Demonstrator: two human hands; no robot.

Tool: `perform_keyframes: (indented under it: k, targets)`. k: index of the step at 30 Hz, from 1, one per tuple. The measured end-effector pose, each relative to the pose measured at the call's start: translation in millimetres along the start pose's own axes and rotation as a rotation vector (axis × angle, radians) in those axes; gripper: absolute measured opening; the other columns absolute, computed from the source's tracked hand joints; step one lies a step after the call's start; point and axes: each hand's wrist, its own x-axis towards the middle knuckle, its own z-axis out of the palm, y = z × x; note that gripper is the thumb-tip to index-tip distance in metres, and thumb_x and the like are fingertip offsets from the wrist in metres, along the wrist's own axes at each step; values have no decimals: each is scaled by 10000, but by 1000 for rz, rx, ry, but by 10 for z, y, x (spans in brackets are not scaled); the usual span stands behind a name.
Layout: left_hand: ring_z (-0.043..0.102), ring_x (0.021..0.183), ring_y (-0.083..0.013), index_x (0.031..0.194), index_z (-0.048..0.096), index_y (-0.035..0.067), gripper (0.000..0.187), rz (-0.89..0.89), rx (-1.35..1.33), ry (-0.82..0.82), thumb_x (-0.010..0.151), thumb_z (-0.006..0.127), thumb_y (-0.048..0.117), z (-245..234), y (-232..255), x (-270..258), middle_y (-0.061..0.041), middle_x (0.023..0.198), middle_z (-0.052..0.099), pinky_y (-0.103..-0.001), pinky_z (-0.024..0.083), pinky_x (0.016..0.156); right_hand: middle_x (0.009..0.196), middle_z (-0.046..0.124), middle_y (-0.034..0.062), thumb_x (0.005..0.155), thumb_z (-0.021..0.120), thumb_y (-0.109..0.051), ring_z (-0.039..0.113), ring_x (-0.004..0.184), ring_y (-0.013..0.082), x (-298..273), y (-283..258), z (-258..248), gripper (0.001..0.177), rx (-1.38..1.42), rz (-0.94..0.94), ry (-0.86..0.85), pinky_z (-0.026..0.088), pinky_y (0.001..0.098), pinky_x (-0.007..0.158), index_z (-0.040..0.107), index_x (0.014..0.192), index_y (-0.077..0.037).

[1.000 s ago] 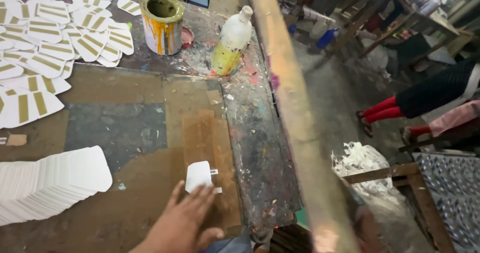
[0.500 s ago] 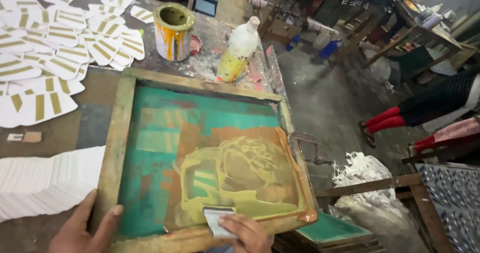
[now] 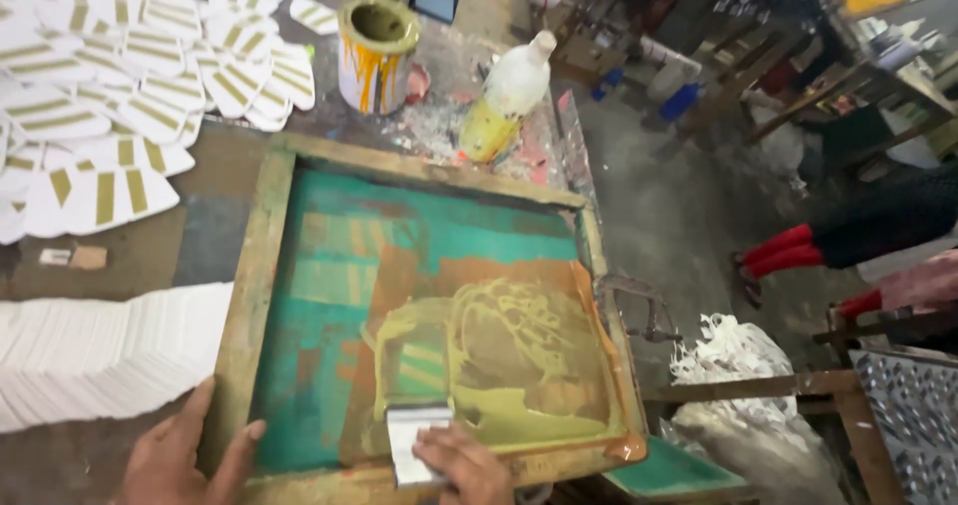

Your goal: The person performs screen printing on small white plastic items using a wooden frame and a squeegee. They repeatedly place an item under the screen, pull ink across the mesh, and remove the printed item to a pile on the table.

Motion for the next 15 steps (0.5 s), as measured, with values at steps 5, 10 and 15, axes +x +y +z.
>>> perform_keyframes:
  k: [5,10,15]
  targets:
    - [716,1107,-323,1400,571,-71,797,171,-245,-23,729,828,273,67,-119,0,-300,1146,714,-393,557,937,1231,750,166,758,638,36,732,1184,346,-6,-20,-122,460,18,-71,-2,573,444,1058,744,1201,-28]
    - [677,1257,-252,1360,628,-33,494,206,-679,63,907,701,151,-720,1031,-161,-222,1333,709,-386,478,1113,1247,676,227,804,578,23,660,1194,383,-98,343,-584,510,-152,-294,41,512,477,1059,609,1312,-14]
    - [621,1336,-305,1247,672,-7,324,528,-830,-155,950,645,123,-933,2124,93,-207,1417,650,-390,467,1081,1367,642,222,952,585,-16,652,1281,301,-443,280,-1524,436,-220,84,397,514,426,1091,536,1384,-29]
